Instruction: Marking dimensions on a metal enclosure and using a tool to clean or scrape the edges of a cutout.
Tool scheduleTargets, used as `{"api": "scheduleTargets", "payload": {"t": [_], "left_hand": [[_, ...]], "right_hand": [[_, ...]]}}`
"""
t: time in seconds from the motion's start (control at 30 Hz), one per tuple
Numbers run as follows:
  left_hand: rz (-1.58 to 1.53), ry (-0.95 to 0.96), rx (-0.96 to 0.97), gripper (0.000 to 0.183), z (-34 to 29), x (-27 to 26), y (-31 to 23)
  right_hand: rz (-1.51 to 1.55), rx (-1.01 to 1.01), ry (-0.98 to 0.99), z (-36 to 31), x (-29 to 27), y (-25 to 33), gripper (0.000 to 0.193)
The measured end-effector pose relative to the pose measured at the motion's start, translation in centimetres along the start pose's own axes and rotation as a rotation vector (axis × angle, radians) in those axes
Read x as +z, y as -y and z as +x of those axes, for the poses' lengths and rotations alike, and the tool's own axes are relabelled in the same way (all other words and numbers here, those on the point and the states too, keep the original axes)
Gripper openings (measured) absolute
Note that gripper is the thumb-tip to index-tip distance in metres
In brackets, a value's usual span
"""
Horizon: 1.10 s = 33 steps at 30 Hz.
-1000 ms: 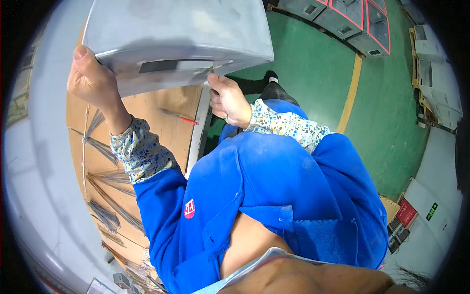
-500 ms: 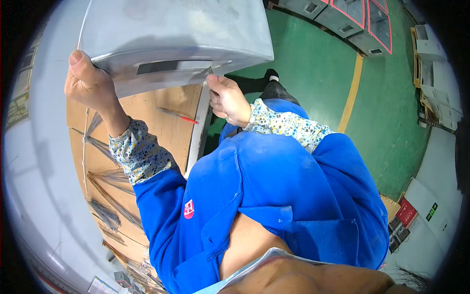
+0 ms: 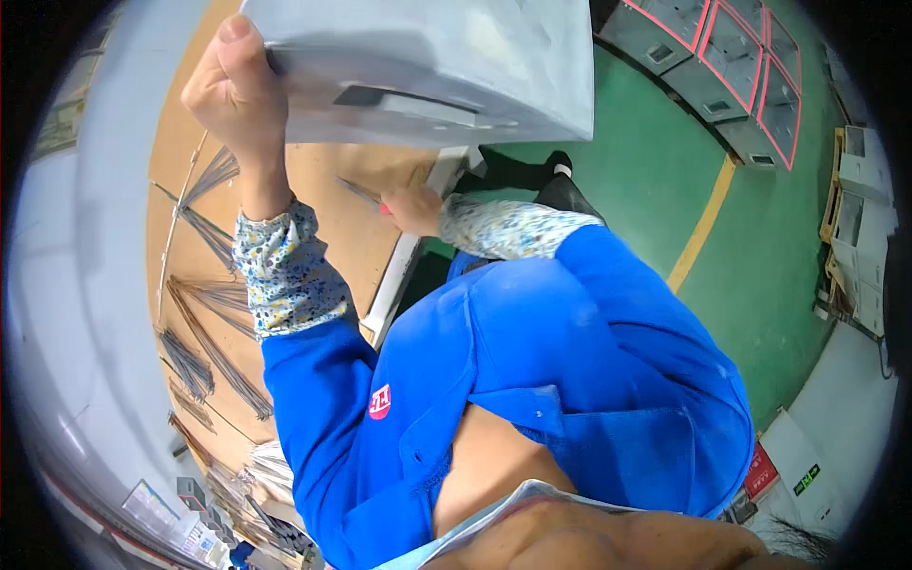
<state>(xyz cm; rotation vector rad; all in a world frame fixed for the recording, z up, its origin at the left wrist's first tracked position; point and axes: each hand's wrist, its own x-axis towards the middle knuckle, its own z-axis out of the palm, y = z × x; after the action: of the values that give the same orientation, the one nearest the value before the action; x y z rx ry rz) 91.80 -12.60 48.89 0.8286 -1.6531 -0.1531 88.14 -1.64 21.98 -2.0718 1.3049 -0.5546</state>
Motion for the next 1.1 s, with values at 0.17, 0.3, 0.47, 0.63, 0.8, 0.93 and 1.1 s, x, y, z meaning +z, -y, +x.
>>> {"api": "scheduleTargets", "payload": {"t": [0.17, 0.3, 0.47, 0.63, 0.8, 0.93, 1.1], "left_hand": [[-0.028, -0.001, -0.042, 0.044, 0.2, -0.3, 0.6], [-0.041, -0.021, -0.038, 0.045, 0.1, -0.8, 0.9], [-0.021, -0.052, -0.068, 0.045, 0.0, -1.1, 0.7], [-0.02, -0.061, -0.057, 0.046, -0.2, -1.2, 0.2], [0.0, -0.021, -0.039, 0.046, 0.0, -1.1, -0.1], [-0.021, -0.036, -0.071, 0.046, 0.0, -0.8, -0.3], [-0.006, -0.023, -0.066, 0.042, 0.1, -0.8, -0.3]], "right_hand": [[0.025, 0.021, 0.122, 2.0, 2.5, -1.4, 0.024], [0.235, 0.014, 0.02, -1.9, -3.1, -0.9, 0.027], [0.66, -0.146, 0.045, -11.3, -14.6, 0.8, 0.024], [0.83, 0.192, -0.161, -12.9, -15.3, 2.8, 0.013], [1.055, 0.404, -0.233, -11.6, -13.2, 3.6, 0.024], [0.931, 0.4, -0.268, -10.6, -13.2, 4.0, 0.022], [0.805, 0.453, -0.362, -9.6, -13.0, 4.5, 0.019]]}}
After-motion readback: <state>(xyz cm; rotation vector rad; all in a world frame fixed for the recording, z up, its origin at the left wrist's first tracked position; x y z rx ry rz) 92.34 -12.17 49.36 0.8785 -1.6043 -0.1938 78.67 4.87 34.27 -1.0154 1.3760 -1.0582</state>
